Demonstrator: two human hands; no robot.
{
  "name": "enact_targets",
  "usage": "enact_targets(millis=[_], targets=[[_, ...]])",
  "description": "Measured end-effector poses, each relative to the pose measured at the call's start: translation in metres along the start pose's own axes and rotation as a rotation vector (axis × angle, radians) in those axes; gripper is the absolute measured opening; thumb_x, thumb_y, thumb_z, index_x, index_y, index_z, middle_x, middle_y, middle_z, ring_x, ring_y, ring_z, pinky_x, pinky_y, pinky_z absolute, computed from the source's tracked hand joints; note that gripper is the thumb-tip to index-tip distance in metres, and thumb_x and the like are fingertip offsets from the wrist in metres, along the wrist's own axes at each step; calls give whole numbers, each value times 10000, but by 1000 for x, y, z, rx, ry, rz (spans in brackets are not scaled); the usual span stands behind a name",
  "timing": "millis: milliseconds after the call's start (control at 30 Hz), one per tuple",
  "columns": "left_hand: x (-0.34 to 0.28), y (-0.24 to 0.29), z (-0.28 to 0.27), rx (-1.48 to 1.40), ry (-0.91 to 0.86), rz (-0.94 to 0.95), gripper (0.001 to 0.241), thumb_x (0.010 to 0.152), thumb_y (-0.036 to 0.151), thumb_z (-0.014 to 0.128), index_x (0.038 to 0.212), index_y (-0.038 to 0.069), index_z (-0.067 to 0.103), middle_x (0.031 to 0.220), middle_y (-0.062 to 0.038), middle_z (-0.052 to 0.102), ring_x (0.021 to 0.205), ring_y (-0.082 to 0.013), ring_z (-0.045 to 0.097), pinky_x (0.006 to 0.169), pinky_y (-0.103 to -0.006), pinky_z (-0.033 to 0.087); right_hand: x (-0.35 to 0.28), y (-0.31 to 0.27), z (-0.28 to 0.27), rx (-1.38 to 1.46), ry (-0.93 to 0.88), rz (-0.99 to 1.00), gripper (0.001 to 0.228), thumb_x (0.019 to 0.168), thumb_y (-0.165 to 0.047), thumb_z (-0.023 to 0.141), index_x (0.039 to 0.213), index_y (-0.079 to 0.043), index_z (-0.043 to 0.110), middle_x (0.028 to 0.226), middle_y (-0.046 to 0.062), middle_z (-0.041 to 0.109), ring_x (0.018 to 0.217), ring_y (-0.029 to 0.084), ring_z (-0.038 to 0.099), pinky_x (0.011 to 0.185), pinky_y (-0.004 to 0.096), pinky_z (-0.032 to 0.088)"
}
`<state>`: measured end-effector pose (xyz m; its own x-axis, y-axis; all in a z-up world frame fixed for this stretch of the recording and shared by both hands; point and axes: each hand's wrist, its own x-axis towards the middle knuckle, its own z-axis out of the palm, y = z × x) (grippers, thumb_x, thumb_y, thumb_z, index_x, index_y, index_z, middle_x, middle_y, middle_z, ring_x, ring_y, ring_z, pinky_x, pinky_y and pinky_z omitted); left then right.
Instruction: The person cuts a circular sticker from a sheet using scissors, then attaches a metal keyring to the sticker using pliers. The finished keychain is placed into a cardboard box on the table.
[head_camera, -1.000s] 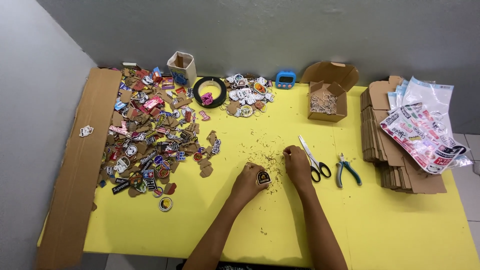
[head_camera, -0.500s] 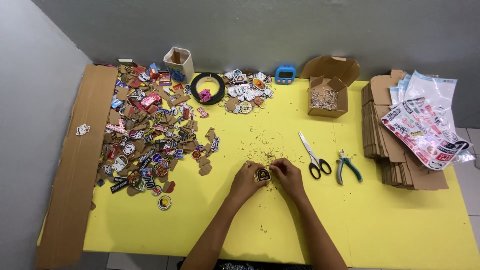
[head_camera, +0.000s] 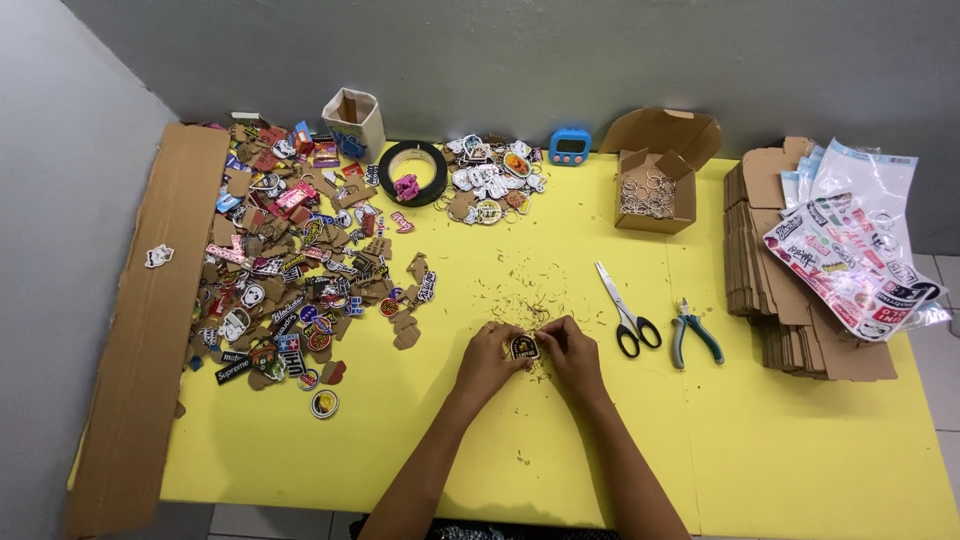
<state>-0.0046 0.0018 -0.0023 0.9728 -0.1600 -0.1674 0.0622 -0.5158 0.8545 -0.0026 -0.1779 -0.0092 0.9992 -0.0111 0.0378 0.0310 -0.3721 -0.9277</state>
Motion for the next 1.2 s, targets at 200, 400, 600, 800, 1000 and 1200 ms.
enact_targets(millis=[200, 400, 600, 800, 1000, 1200], targets=[[1, 1, 0, -16, 3, -17, 480, 762, 141, 902, 1209, 93, 734, 1073, -151, 639, 815, -262, 697, 712, -359, 588, 2, 11, 4, -12, 56, -91, 111, 941, -109, 750, 950, -36, 667, 863, 157, 801, 851, 268, 794, 778, 385, 616], [1, 3, 0, -20, -5, -36, 487, 756, 172, 915, 1204, 95, 743, 1079, -159, 636, 815, -264, 692, 718, -360, 587, 1, 2, 5, -15, 19, -109, 124, 941, -104, 744, 945, -12, 661, 875, 181, 792, 865, 311, 789, 773, 412, 619], [2, -1, 0, -18, -1, -8, 485, 749, 152, 912, 1197, 89, 739, 1065, -156, 635, 804, -274, 701, 717, -369, 593, 1, 2, 7, -33, 39, -115, 105, 941, -79, 736, 933, -7, 659, 875, 186, 787, 858, 315, 789, 776, 409, 618], [2, -1, 0, -33, 1, -8, 466, 756, 172, 918, 1182, 91, 746, 1056, -154, 633, 787, -257, 699, 702, -361, 588, 2, 18, 12, -67, 68, -133, 126, 935, -108, 754, 929, -23, 661, 873, 170, 787, 861, 304, 788, 766, 396, 619], [3, -1, -1, -33, -7, -17, 462, 768, 163, 908, 1192, 94, 738, 1057, -150, 635, 798, -272, 700, 718, -375, 590, 3, 17, 12, -127, 52, -179, 107, 952, -94, 729, 930, -30, 646, 872, 165, 784, 857, 305, 787, 757, 401, 620], [5, -7, 2, -38, 1, -3, 466, 759, 182, 916, 1181, 88, 742, 1058, -156, 638, 799, -275, 700, 712, -388, 587, 4, 17, 14, -217, 48, -208, 95, 946, -101, 735, 915, -53, 659, 846, 143, 779, 838, 288, 785, 729, 386, 627]])
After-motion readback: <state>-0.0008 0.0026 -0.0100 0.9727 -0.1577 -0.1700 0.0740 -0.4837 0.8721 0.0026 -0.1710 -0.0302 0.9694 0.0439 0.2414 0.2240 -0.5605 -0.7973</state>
